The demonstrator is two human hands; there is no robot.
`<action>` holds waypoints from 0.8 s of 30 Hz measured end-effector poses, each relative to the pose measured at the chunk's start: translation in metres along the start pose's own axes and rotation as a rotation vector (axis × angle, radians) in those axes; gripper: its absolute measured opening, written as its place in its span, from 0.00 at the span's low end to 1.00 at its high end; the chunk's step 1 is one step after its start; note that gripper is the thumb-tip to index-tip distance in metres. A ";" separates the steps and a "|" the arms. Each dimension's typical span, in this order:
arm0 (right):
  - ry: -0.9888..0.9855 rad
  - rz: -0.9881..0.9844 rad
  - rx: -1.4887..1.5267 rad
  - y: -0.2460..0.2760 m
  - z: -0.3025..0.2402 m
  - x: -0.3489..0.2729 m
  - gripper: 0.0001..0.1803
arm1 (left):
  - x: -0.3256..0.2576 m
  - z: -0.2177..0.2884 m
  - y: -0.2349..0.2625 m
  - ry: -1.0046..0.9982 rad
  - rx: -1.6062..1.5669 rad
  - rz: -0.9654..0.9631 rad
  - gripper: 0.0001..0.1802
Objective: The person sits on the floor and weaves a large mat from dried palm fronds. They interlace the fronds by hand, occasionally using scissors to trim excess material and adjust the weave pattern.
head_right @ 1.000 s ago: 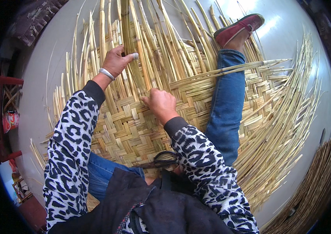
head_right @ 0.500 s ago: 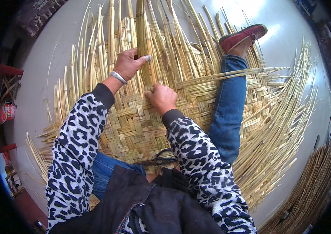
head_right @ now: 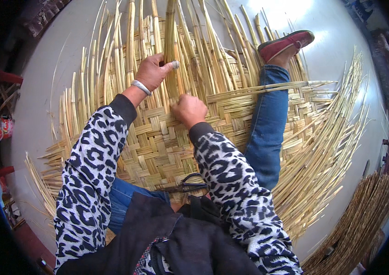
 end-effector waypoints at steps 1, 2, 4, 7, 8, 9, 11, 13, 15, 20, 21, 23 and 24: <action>0.030 0.012 -0.028 -0.002 0.000 -0.001 0.23 | -0.002 0.006 0.000 -0.002 -0.012 -0.012 0.19; 0.044 0.030 -0.022 -0.001 0.002 -0.001 0.23 | -0.004 0.010 0.002 -0.002 -0.019 -0.021 0.18; 0.070 0.014 0.026 -0.001 0.005 -0.002 0.24 | -0.011 0.015 0.008 0.004 0.016 -0.043 0.17; 0.086 -0.030 0.149 0.001 0.012 -0.001 0.23 | -0.021 0.008 0.016 0.029 0.004 -0.027 0.17; 0.033 -0.065 0.176 0.000 0.014 0.000 0.23 | -0.022 0.004 0.017 0.040 -0.039 -0.026 0.17; 0.035 -0.077 0.189 0.001 0.014 0.000 0.23 | -0.020 0.000 0.017 0.059 -0.085 -0.037 0.18; 0.082 -0.044 0.146 0.001 0.012 0.001 0.22 | -0.017 -0.007 0.017 0.061 -0.037 -0.021 0.17; 0.081 -0.028 0.091 0.001 0.008 0.000 0.22 | -0.015 -0.011 0.014 0.100 0.037 -0.049 0.17; 0.069 -0.018 0.032 0.002 0.004 -0.001 0.22 | -0.014 -0.010 0.010 0.033 -0.061 -0.012 0.17; 0.008 -0.024 0.048 0.002 -0.002 0.000 0.23 | -0.021 0.001 0.008 -0.031 0.016 -0.007 0.16; 0.003 -0.013 0.045 0.002 -0.003 0.000 0.23 | -0.023 0.004 0.008 -0.049 -0.038 -0.013 0.15; 0.028 0.017 0.032 0.000 -0.003 -0.001 0.23 | -0.027 0.009 0.010 -0.072 -0.003 -0.027 0.15; 0.033 0.028 0.030 -0.002 -0.002 -0.002 0.22 | -0.029 0.010 0.012 -0.081 0.015 -0.036 0.14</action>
Point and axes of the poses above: each hand's wrist, its own x-axis towards the middle knuckle, its own y-axis out of the back of the hand, z = x × y, the point moved 1 cm from there along x, towards the middle knuckle, and after that the axes turned 13 degrees about x, right-handed, at the moved point
